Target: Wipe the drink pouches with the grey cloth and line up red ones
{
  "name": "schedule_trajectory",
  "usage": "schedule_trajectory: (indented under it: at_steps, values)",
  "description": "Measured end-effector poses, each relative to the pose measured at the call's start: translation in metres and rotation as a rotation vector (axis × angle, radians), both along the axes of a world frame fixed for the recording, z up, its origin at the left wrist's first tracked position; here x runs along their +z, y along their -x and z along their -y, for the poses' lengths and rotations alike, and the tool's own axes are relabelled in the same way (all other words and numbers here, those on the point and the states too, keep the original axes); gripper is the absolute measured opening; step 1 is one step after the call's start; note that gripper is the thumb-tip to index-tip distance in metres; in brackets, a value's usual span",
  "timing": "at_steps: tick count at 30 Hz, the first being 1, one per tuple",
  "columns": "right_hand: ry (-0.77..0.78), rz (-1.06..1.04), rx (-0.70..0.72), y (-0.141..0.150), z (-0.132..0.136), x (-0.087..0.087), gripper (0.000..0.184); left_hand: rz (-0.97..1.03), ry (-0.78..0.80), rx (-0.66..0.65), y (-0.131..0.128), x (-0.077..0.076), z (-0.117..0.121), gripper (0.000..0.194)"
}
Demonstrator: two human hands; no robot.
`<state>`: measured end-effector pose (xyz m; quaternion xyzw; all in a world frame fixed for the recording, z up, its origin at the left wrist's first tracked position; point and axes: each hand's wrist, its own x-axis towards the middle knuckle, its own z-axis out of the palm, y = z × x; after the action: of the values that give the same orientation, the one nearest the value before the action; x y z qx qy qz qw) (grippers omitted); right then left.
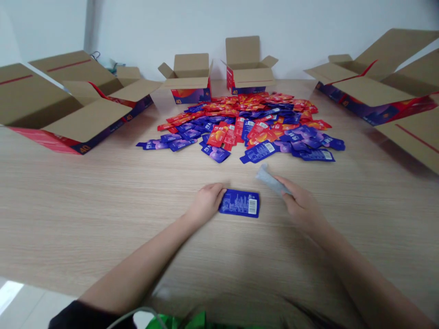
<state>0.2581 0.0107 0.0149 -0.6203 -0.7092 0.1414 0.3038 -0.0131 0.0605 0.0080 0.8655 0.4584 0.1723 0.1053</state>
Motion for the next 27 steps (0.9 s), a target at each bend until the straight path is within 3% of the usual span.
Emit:
schedule_trajectory:
  at_steps: [6,9,13,16,18,20,23,25,27]
  values:
    - [-0.038,0.237,0.260,0.013,-0.004,-0.026,0.065,-0.047,0.045,0.062,-0.019,-0.006,0.014,0.020]
    - [-0.037,0.217,0.191,0.014,-0.007,-0.035,0.067,-0.041,0.013,0.073,-0.017,0.007,0.023,0.019]
    - [-0.026,0.144,0.038,-0.002,-0.016,-0.032,0.072,-0.127,-0.090,0.006,-0.004,0.022,0.043,0.029]
    - [-0.052,0.085,-0.113,-0.003,-0.018,-0.021,0.067,-0.251,-0.095,-0.095,-0.001,0.014,0.062,0.038]
    - [-0.096,0.052,-0.131,0.015,-0.009,-0.015,0.067,-0.324,-0.105,-0.096,-0.007,0.004,0.073,0.046]
    - [-0.123,0.066,-0.006,0.045,0.008,-0.015,0.072,-0.364,-0.096,-0.065,-0.014,-0.002,0.079,0.049]
    - [-0.106,0.208,0.292,0.091,0.036,-0.023,0.072,-0.378,-0.058,-0.060,-0.020,-0.005,0.083,0.046]
    - [-0.111,0.297,0.354,0.101,0.044,-0.030,0.067,-0.394,-0.039,-0.053,-0.021,-0.004,0.083,0.046]
    - [-0.118,0.352,0.307,0.092,0.036,-0.034,0.063,-0.418,-0.047,-0.004,-0.022,-0.003,0.084,0.049]
